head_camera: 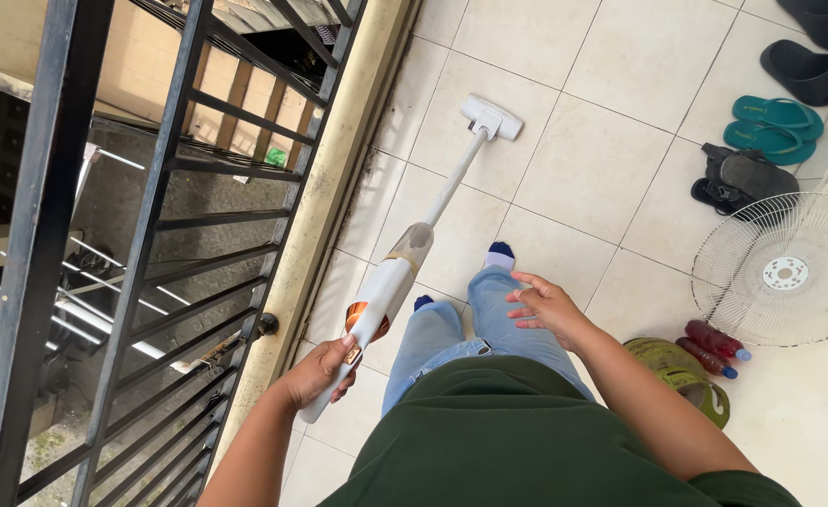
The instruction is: The person uses a cordless stick vacuum to clean a tiled floor in a hallway or landing area. They move the vacuum back and forth across the floor, navigating around a fan, several pairs of shoes, and a water dispenser.
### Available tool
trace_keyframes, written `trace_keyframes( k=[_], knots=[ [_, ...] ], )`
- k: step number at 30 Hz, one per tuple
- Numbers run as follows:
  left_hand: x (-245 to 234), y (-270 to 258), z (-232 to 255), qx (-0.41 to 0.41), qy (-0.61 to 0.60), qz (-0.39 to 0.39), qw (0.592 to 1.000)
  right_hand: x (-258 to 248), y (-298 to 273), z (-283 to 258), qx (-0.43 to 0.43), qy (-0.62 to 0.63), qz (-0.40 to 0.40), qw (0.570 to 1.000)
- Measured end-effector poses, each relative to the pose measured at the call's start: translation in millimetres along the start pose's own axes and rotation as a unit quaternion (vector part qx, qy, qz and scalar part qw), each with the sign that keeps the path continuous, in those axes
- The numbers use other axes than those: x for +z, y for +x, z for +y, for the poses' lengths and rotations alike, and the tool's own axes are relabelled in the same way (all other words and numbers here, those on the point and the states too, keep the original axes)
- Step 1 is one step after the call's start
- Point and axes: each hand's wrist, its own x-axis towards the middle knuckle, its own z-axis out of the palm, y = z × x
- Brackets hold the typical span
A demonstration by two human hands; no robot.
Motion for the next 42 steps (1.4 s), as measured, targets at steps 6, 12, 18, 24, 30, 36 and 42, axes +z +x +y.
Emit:
trace_keyframes(
  k=[6,12,18,24,30,36,42],
  knots=[
    [44.4,53.4,67.7,0.019,-0.003,-0.014,1.0,-36.8,27.4,-38.9,-0.007,-0.043,-0.055,0.998],
    [122.2,182.9,175.1,0.079,0.017,-0.033,0.996,-37.3,39.4,-62.7,-0.064,-0.001,-0.094,0.994],
    [215.4,258.9,253.1,0.091,-0.028,-0.078,0.992,-43.4,34.0,-85.7,-0.23,0.245,-0.04,0.941],
    [244.1,254.5,193.0,0.038,0.042,-0.133,0.99,-20.4,-5.4,-50.0,-0.216,0.232,0.114,0.942],
    [252.3,232.2,42.1,0.102,0.27,-0.167,0.943,48.5,-73.3,97.8,-0.168,0.23,0.217,0.934],
    [246.5,178.6,-53.9,0.031,0.47,-0.271,0.839,81.1,-176.5,237.5,-0.122,0.187,0.217,0.95],
    [177.0,154.3,-85.5,0.023,0.337,-0.177,0.924,116.2,-220.7,265.3,-0.102,0.278,0.205,0.933]
  ],
)
